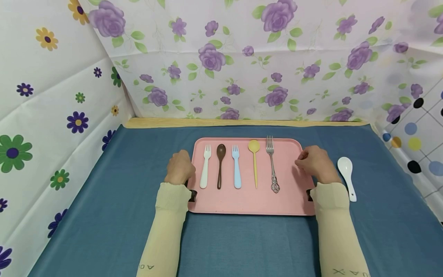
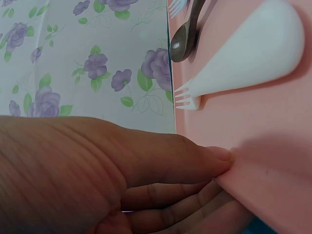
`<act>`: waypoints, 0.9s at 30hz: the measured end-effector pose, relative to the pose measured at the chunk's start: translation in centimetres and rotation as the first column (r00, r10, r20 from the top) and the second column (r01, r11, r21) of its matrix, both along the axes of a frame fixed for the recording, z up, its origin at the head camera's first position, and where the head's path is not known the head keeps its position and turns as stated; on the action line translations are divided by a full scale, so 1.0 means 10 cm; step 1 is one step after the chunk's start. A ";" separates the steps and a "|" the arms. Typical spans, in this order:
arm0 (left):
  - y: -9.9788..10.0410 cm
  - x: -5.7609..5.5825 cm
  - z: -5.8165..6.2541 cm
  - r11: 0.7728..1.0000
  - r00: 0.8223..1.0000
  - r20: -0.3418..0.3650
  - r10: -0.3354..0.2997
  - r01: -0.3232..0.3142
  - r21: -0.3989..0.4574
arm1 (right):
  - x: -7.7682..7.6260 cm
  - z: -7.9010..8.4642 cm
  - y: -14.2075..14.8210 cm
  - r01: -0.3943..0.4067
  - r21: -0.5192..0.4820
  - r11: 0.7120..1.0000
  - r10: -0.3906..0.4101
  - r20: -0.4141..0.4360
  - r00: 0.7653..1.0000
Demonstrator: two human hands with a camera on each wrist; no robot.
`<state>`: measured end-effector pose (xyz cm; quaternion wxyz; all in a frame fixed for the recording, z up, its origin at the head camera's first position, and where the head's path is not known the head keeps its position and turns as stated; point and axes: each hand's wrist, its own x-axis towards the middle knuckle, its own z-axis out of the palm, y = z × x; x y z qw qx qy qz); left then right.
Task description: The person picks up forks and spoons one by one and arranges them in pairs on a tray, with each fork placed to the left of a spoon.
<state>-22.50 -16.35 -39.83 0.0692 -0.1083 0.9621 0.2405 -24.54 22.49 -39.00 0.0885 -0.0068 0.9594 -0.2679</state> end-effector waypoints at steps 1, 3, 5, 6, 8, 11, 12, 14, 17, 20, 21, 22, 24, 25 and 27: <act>0.00 0.00 0.00 1.000 1.000 0.001 0.001 -0.001 0.001 | 0.00 0.00 0.02 0.005 0.002 1.000 -0.005 0.003 1.000; 0.00 0.00 0.00 1.000 1.000 0.000 0.002 -0.002 0.000 | 0.01 0.01 0.06 0.016 0.006 1.000 -0.016 0.008 1.000; 0.00 0.00 0.00 1.000 1.000 -0.001 0.002 -0.002 -0.002 | 0.01 0.02 0.10 0.031 0.008 0.999 -0.031 0.016 0.999; 0.00 0.00 0.00 1.000 1.000 -0.002 0.002 -0.002 -0.004 | 0.01 0.01 0.11 0.036 0.010 0.999 -0.036 0.021 0.999; -0.01 0.00 0.00 1.000 1.000 -0.005 0.000 0.000 -0.007 | 0.00 0.01 0.15 0.045 0.015 0.999 -0.045 0.030 0.999; -0.01 -0.01 -0.01 1.000 1.000 -0.004 -0.002 0.002 -0.007 | 0.00 0.01 0.20 0.050 0.024 0.998 -0.051 0.041 0.998; -0.01 -0.01 -0.01 1.000 1.000 -0.004 -0.002 0.002 -0.005 | 0.00 0.01 0.22 0.052 0.025 0.998 -0.053 0.043 0.998; 0.00 -0.01 0.00 1.000 1.000 -0.002 0.001 -0.001 -0.001 | 0.01 0.01 0.26 0.058 0.027 0.998 -0.059 0.045 0.997; 0.00 0.00 0.00 1.000 1.000 -0.004 0.004 -0.004 0.002 | 0.03 0.01 0.32 0.080 0.021 0.997 -0.081 0.049 0.996; 0.00 0.00 0.00 1.000 1.000 -0.004 0.003 -0.003 -0.003 | 0.06 0.02 0.38 0.097 0.013 0.995 -0.098 0.054 0.994; -0.01 0.00 0.00 1.000 1.000 -0.004 0.002 -0.002 -0.006 | 0.07 0.02 0.39 0.101 0.010 0.995 -0.101 0.053 0.993; -0.01 0.00 0.00 1.000 1.000 -0.003 0.001 -0.001 -0.007 | 0.07 0.02 0.40 0.103 0.008 0.995 -0.103 0.053 0.993; -0.01 0.00 0.00 1.000 1.000 -0.002 -0.003 0.003 -0.013 | 0.08 0.02 0.43 0.104 0.007 0.995 -0.104 0.049 0.993; -0.01 0.00 0.00 1.000 1.000 -0.002 -0.004 0.004 -0.015 | 0.08 0.02 0.43 0.107 0.007 0.994 -0.108 0.048 0.993; -0.01 -0.01 0.00 1.000 1.000 -0.002 -0.006 0.006 -0.016 | 0.09 0.01 0.45 0.120 0.005 0.993 -0.120 0.056 0.991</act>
